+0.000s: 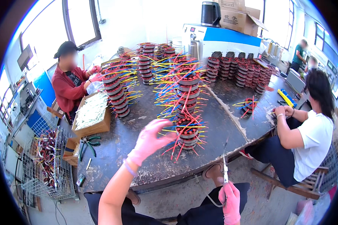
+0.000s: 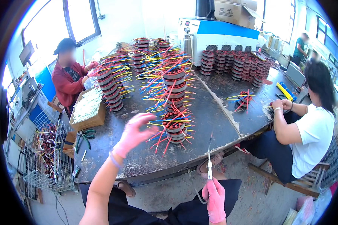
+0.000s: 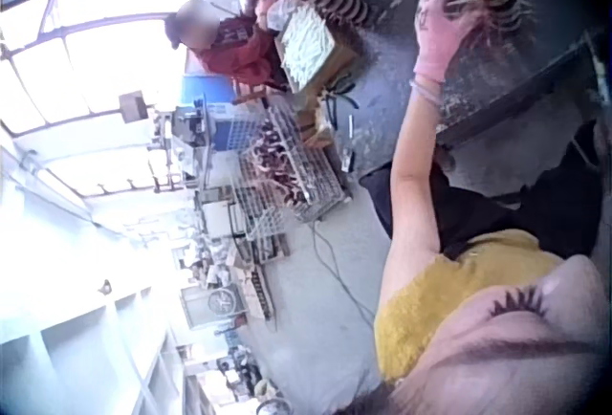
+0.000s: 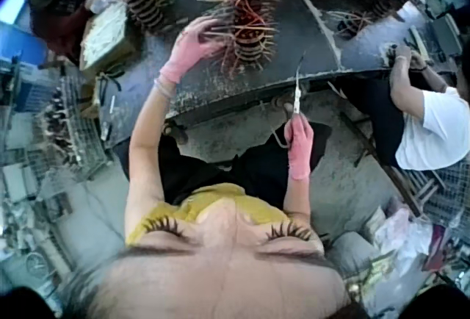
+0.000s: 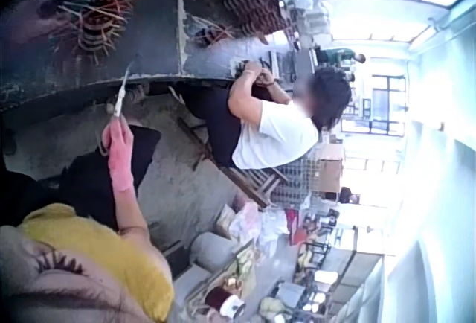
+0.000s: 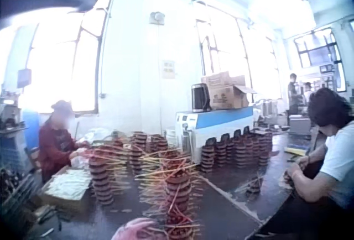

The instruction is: The person manipulates electrical stator components by trimming wires and stacking completed units on a workspace table.

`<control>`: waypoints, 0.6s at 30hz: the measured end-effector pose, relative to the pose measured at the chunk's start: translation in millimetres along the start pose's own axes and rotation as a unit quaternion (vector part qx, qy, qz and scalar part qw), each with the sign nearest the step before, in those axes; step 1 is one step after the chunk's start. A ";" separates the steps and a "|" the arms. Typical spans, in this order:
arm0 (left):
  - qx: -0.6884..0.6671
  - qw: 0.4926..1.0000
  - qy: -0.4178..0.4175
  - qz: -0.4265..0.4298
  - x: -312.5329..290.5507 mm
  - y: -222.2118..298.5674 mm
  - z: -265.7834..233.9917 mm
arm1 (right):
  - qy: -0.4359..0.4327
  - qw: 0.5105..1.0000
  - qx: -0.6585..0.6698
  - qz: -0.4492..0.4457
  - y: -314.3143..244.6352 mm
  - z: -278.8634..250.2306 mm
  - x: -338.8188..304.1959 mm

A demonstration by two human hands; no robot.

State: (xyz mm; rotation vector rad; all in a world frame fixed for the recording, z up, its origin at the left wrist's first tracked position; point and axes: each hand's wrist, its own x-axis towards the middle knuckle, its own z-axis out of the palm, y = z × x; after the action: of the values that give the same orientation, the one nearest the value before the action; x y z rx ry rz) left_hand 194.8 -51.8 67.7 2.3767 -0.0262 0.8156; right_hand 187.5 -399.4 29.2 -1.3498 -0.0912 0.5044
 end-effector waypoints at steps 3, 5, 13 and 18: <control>0.144 0.985 -0.095 -0.015 22.1 12.1 25.2 | -0.010 1.000 0.018 0.003 -2.5 4.5 -10.1; 0.157 0.973 -0.157 -0.058 44.9 8.1 38.0 | -0.012 1.000 0.025 -0.007 -2.7 -1.0 -16.0; 0.082 0.979 -0.153 -0.109 47.7 2.0 50.1 | -0.008 0.999 0.015 -0.035 -7.5 -10.6 -34.9; 0.074 0.983 -0.151 -0.073 21.3 49.7 7.7 | -0.005 0.999 0.008 -0.043 -10.6 -7.5 -46.2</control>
State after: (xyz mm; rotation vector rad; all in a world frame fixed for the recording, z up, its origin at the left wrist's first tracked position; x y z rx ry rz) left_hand 205.9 -92.7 102.3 2.5883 0.0871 0.3943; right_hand 152.1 -425.9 47.9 -1.3212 -0.1517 0.4390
